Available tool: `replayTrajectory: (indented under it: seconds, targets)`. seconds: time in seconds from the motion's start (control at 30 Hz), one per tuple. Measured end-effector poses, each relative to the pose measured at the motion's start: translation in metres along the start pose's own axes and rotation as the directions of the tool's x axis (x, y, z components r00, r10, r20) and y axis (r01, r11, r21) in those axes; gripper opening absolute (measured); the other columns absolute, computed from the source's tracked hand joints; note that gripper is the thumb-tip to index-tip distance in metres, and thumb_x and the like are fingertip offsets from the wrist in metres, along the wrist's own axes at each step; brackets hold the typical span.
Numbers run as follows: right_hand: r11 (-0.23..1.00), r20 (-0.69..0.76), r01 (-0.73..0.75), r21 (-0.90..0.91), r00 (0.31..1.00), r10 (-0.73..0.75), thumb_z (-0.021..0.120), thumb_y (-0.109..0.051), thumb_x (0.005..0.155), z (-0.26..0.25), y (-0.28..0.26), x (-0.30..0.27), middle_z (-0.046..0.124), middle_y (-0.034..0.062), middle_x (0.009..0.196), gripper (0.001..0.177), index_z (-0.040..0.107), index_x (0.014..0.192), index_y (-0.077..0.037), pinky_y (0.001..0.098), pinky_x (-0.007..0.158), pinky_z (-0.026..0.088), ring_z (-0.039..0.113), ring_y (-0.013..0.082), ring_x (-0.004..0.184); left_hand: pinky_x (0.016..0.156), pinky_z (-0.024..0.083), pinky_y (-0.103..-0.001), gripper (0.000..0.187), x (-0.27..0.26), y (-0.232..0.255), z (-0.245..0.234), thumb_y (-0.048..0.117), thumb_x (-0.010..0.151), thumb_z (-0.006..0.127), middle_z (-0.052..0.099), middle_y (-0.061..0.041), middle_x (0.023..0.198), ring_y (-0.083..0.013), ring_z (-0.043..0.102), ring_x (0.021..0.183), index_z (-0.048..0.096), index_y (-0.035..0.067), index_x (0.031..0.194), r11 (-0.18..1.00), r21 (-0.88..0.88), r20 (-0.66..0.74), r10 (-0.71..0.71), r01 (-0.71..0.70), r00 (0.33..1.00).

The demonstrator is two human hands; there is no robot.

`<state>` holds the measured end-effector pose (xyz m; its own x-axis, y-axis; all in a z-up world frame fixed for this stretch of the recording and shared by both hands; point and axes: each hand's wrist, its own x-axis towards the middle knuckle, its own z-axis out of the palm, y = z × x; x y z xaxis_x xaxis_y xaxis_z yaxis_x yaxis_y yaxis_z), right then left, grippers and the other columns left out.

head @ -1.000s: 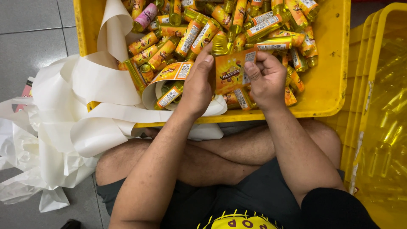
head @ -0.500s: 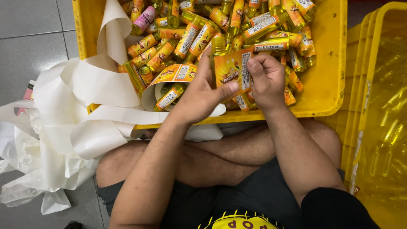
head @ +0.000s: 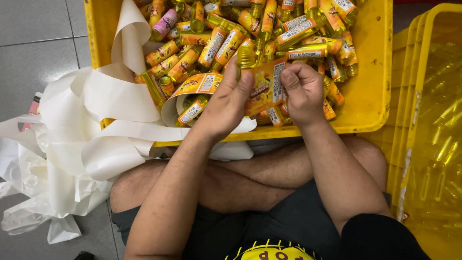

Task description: Manually applying adhesive labels to small yellow plastic bottles from a bulk container.

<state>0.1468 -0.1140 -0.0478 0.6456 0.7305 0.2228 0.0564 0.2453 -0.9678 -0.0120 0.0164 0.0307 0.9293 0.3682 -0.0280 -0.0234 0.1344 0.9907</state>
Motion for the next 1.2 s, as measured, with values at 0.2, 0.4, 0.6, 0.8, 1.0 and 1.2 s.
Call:
replayTrajectory:
  seconds: [0.2, 0.4, 0.6, 0.8, 1.0, 1.2]
  targets:
    - [0.996, 0.044, 0.081, -0.043, 0.996, -0.079, 0.056, -0.013, 0.109, 0.003, -0.004, 0.004, 0.041, -0.0006, 0.06, 0.029, 0.061, 0.082, -0.006, 0.0234, 0.06, 0.035, 0.036, 0.0071, 0.058, 0.124, 0.008, -0.065, 0.09, -0.002, 0.022, 0.01, 0.063, 0.104, 0.007, 0.038, -0.041, 0.147, -0.0568, 0.029, 0.146, 0.023, -0.008, 0.157, 0.988, 0.144, -0.17, -0.024, 0.049, 0.985]
    - [0.991, 0.031, 0.132, -0.008, 0.991, -0.132, 0.057, -0.009, 0.108, 0.003, -0.002, 0.003, 0.039, -0.0018, 0.061, 0.027, 0.06, 0.081, -0.006, 0.0237, 0.058, 0.032, 0.034, 0.0065, 0.058, 0.12, 0.035, -0.04, 0.094, 0.003, -0.002, 0.008, 0.073, 0.095, 0.012, 0.047, -0.019, 0.152, -0.029, 0.047, 0.142, 0.038, 0.001, 0.148, 0.998, -0.039, -0.186, 0.034, -0.042, 0.982]
    - [0.988, 0.042, 0.154, -0.006, 0.987, -0.154, 0.056, -0.007, 0.107, 0.002, -0.005, 0.004, 0.038, -0.0027, 0.062, 0.028, 0.058, 0.079, -0.007, 0.024, 0.058, 0.032, 0.031, 0.0062, 0.059, 0.124, 0.006, -0.071, 0.078, 0.0, -0.019, 0.011, 0.046, 0.109, 0.051, 0.019, -0.033, 0.165, -0.0508, 0.007, 0.157, 0.016, 0.003, 0.163, 0.986, -0.136, -0.123, 0.077, -0.094, 0.989]
    - [0.987, 0.054, 0.16, -0.008, 0.986, -0.159, 0.056, -0.007, 0.107, 0.006, -0.002, 0.002, 0.042, 0.0005, 0.058, 0.028, 0.06, 0.079, -0.006, 0.0241, 0.058, 0.035, 0.035, 0.0093, 0.055, 0.122, 0.014, -0.072, 0.067, 0.005, -0.033, 0.008, 0.044, 0.11, 0.046, 0.029, -0.035, 0.16, -0.0521, 0.021, 0.154, 0.026, 0.002, 0.158, 0.999, -0.018, -0.228, 0.031, -0.036, 0.973]
    - [0.982, 0.071, 0.188, -0.02, 0.98, -0.186, 0.059, -0.006, 0.106, 0.007, -0.002, 0.003, 0.04, 0.0004, 0.059, 0.029, 0.059, 0.077, -0.004, 0.0255, 0.056, 0.033, 0.033, 0.0084, 0.055, 0.122, 0.019, -0.066, 0.096, 0.009, 0.003, 0.019, 0.068, 0.098, -0.007, 0.035, -0.037, 0.155, -0.0518, 0.03, 0.15, 0.026, 0.0, 0.158, 0.997, -0.027, -0.257, -0.072, 0.068, 0.964]
    - [0.991, 0.074, 0.131, 0.036, 0.988, -0.133, 0.056, -0.013, 0.108, 0.001, -0.001, 0.008, 0.039, -0.0031, 0.063, 0.03, 0.056, 0.079, -0.008, 0.0247, 0.059, 0.032, 0.033, 0.006, 0.063, 0.123, 0.009, -0.067, 0.09, 0.001, -0.014, 0.013, 0.063, 0.105, 0.023, 0.015, -0.041, 0.161, -0.0553, 0.012, 0.152, 0.015, -0.01, 0.158, 0.997, 0.022, -0.21, -0.064, 0.07, 0.976]
